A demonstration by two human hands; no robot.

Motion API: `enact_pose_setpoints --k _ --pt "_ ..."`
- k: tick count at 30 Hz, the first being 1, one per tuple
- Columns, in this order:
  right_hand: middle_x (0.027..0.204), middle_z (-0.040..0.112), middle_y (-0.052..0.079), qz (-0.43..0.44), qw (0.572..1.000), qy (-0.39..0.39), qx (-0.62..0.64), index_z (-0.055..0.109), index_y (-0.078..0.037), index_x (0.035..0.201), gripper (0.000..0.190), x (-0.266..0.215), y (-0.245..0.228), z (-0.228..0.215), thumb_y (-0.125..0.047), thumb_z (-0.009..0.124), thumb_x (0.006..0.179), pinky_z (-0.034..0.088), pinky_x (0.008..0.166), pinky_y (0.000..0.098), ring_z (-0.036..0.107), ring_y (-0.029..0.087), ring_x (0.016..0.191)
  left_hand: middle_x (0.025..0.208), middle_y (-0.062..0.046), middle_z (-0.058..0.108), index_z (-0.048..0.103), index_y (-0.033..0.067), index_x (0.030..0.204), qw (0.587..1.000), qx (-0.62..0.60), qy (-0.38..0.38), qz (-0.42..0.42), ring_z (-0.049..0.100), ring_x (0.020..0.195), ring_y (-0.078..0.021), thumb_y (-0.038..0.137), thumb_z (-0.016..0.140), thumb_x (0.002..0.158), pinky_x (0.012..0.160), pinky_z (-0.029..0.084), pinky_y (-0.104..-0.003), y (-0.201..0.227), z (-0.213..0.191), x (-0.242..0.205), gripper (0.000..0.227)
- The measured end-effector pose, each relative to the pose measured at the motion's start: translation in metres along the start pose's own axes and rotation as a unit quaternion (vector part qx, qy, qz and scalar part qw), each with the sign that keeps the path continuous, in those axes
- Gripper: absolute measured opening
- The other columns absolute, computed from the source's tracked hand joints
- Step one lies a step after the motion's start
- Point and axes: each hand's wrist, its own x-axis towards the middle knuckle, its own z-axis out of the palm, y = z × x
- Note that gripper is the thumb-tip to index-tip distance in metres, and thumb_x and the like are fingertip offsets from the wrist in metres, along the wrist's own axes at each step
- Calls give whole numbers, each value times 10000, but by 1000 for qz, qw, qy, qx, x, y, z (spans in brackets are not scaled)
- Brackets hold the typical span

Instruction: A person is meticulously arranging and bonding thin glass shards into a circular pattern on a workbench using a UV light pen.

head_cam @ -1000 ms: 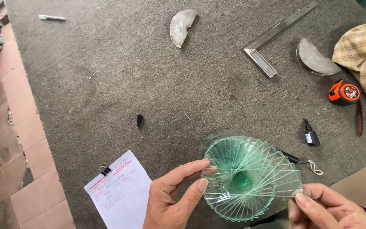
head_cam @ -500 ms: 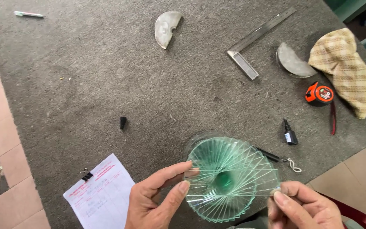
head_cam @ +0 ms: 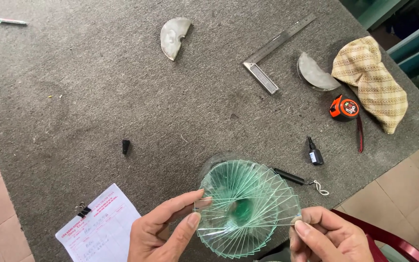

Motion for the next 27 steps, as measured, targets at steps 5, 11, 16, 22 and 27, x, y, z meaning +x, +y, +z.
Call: enact_pose_setpoints --k 5,11,16,22,27 --pt "619 750 327 -3 1000 1 3 766 173 845 175 -1 -2 3 56 782 974 471 419 413 610 356 426 1130 -179 1017 885 15 1302 1000 -4 5 -1 917 1131 -166 92 804 932 972 674 -263 1 1 -1 386" --pt "600 745 322 -6 1000 -4 -4 774 169 822 194 -1 -3 3 48 790 973 470 428 402 617 353 422 1134 -189 1007 875 7 1306 1000 -8 -4 14 919 1133 -184 96 799 939 994 682 -277 -2 0 1 385" --pt "598 727 313 -3 1000 -7 -2 765 168 825 202 1 -2 0 37 787 976 447 412 399 602 349 411 1136 -184 1016 888 10 1299 1000 -12 6 -12 917 1119 -169 99 810 928 968 687 -276 -1 2 0 390" --pt "649 720 323 -2 1000 2 1 737 189 827 207 2 -2 0 60 781 983 436 435 430 588 385 432 1140 -181 995 879 5 1293 1000 -20 2 3 915 1135 -195 123 808 938 1023 676 -302 4 4 1 381" --pt "659 726 326 -13 1000 -3 4 746 193 864 197 2 -2 0 48 761 997 428 414 423 600 384 419 1150 -155 984 881 24 1284 1000 -23 -13 9 897 1130 -184 117 801 950 1025 674 -313 6 4 3 356"
